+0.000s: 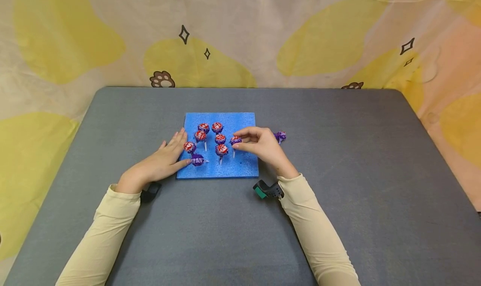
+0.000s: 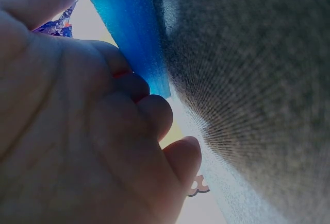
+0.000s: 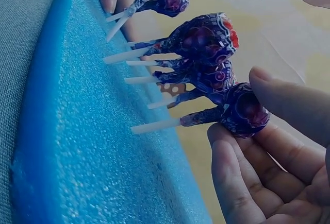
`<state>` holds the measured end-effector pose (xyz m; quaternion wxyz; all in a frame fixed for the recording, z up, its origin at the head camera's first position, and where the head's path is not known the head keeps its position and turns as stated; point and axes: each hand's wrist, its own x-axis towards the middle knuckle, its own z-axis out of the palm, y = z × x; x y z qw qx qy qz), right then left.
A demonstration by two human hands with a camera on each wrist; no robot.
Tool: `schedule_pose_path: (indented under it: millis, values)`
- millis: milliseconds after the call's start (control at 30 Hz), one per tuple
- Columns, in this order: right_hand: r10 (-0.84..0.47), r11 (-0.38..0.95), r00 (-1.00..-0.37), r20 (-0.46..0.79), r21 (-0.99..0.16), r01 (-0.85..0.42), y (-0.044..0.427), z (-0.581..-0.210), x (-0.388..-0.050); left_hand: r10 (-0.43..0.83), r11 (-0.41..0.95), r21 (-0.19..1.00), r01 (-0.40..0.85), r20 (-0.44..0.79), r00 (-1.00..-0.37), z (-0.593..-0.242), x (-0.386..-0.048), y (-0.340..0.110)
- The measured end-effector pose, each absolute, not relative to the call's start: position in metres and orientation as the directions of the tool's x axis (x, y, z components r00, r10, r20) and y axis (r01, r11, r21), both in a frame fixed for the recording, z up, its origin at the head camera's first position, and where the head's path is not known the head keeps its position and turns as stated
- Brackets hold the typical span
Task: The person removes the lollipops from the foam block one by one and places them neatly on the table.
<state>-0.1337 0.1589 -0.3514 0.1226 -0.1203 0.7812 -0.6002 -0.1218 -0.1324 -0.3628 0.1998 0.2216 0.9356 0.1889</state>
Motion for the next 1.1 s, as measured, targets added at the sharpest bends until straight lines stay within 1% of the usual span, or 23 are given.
schedule_pose_path:
  millis: [200, 467, 1100]
  values:
    - [-0.327, 0.249, -0.942, -0.071, -0.968, -0.013, 0.1608, -0.3516, -0.1346, 0.487, 0.834, 0.439, 0.336, -0.296, -0.822, -0.3631, -0.1222, -0.1323]
    - [-0.335, 0.229, -0.940, -0.069, -0.973, -0.010, 0.1614, -0.3503, -0.1344, 0.490, 0.831, 0.441, 0.338, -0.294, -0.821, -0.3627, -0.1220, -0.1329]
    - [-0.331, 0.218, -0.943, -0.037, -0.975, -0.038, 0.1631, -0.3538, -0.1348, 0.497, 0.826, 0.442, 0.350, -0.279, -0.821, -0.3625, -0.1208, -0.1323]
